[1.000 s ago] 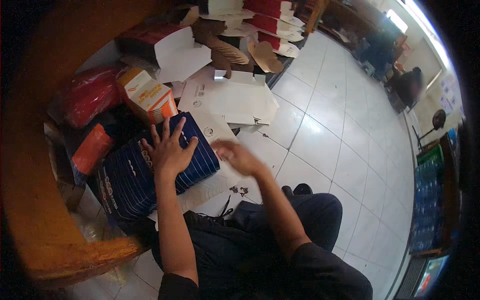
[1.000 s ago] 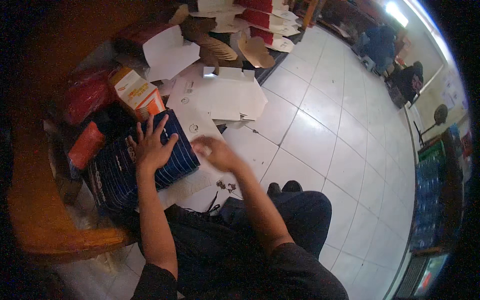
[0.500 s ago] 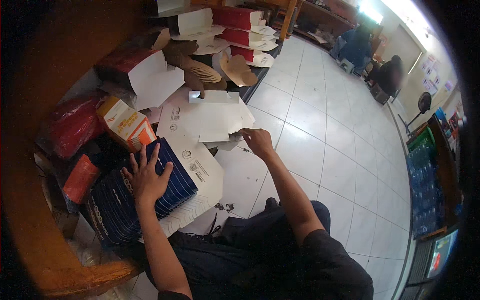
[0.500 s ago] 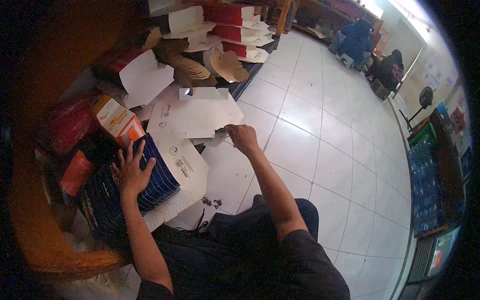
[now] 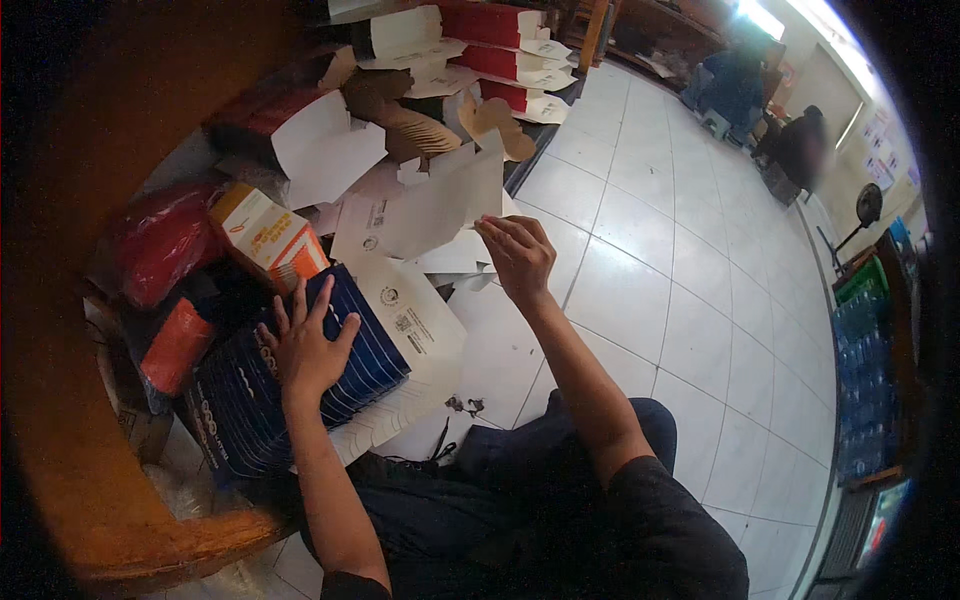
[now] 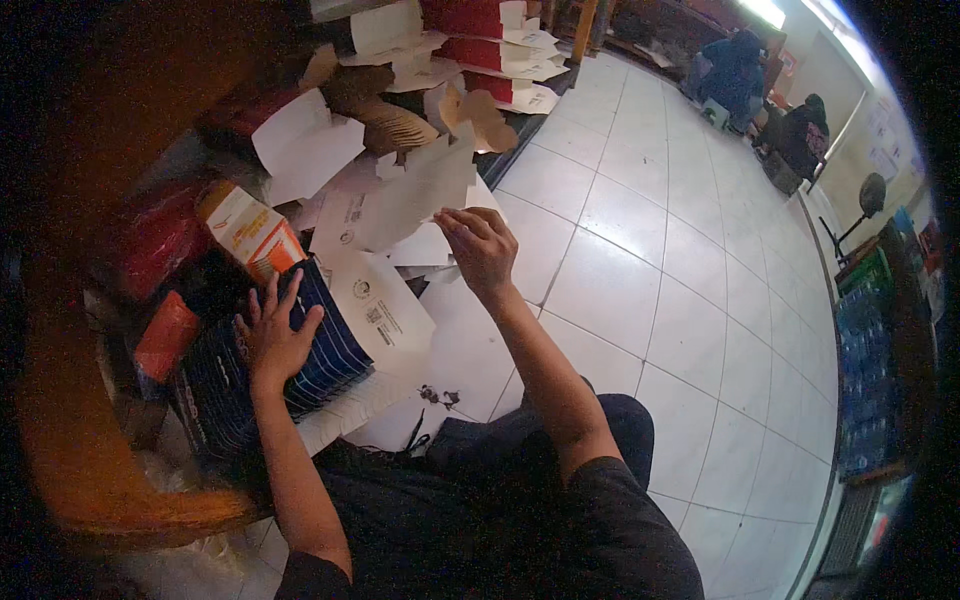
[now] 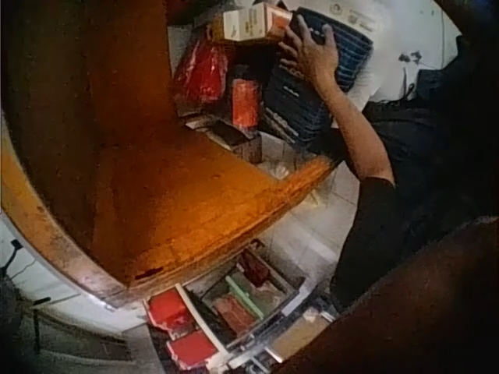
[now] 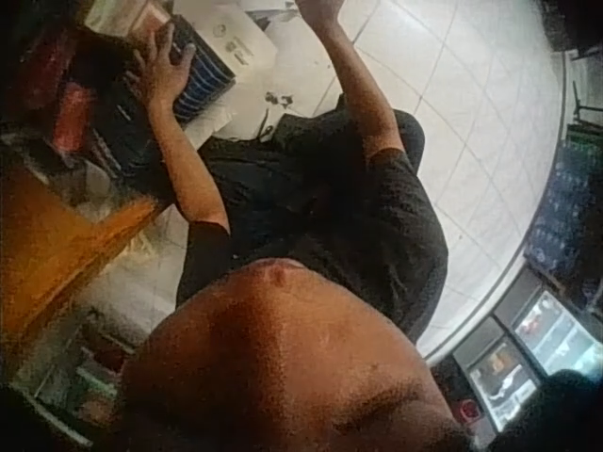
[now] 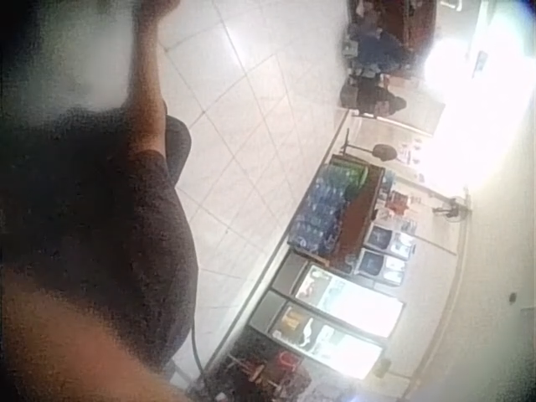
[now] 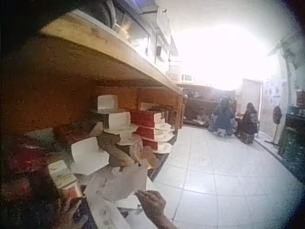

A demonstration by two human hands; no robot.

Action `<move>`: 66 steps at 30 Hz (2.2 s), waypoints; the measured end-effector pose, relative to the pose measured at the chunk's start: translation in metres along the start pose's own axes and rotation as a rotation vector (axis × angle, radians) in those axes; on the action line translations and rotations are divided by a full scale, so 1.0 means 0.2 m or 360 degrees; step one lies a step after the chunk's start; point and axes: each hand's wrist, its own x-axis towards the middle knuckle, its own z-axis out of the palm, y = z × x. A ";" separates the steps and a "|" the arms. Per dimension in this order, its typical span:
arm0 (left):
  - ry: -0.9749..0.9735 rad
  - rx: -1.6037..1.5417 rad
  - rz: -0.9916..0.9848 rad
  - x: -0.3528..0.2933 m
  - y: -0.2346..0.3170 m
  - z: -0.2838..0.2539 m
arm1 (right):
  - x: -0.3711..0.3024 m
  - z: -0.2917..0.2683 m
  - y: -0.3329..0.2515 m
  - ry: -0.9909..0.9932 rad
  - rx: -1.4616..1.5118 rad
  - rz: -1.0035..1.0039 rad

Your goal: The person is assembling cardboard food containers or boxes from flat sheets.

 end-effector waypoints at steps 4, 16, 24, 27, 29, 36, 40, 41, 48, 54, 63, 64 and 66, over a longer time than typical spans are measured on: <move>0.0023 -0.0062 0.0000 -0.01 -0.01 -0.01 | 0.03 -0.02 0.03 0.0047 -0.0173 -0.0092; 0.0494 -0.0441 0.0296 -0.10 0.06 -0.13 | 0.13 -0.20 0.03 0.0270 0.0034 0.0268; -0.0129 -0.1225 0.0700 -0.26 0.40 -0.02 | 0.08 -0.21 -0.01 0.0021 0.0203 0.0310; -0.0489 -0.2118 0.0695 -0.24 0.48 0.07 | 0.05 -0.24 0.00 0.0063 0.0373 0.0271; -0.0791 -0.2732 0.0361 -0.19 0.54 0.15 | 0.02 -0.25 -0.05 0.0014 0.0333 0.0280; -0.0927 -0.3951 -0.0453 0.21 0.82 0.43 | -0.12 -0.37 -0.08 -0.0397 0.0424 0.0352; -0.0829 -0.3800 -0.0553 0.26 0.86 0.47 | -0.38 -0.45 0.25 -0.0206 0.0029 0.1481; -0.0816 -0.3765 -0.0531 0.24 0.85 0.45 | -0.47 -0.45 0.33 -0.0624 0.0120 0.1909; -0.0651 -0.3348 -0.0030 -0.28 0.72 0.13 | -0.88 0.02 0.26 -0.0920 0.0978 0.1244; -0.0546 -0.2806 0.0341 -0.75 0.59 -0.11 | -0.47 -0.43 0.33 -0.0221 0.2236 0.2075; -0.0381 -0.2286 0.0533 -0.41 0.63 0.01 | 0.01 -1.15 0.14 0.0054 0.2024 0.1560; -0.0429 -0.2099 0.0483 -0.38 0.65 0.03 | 0.01 -1.18 0.11 0.0047 0.1735 0.1501; -0.0218 -0.1801 0.0430 -0.38 0.68 0.05 | -0.02 -1.15 0.00 0.0242 0.0819 0.1133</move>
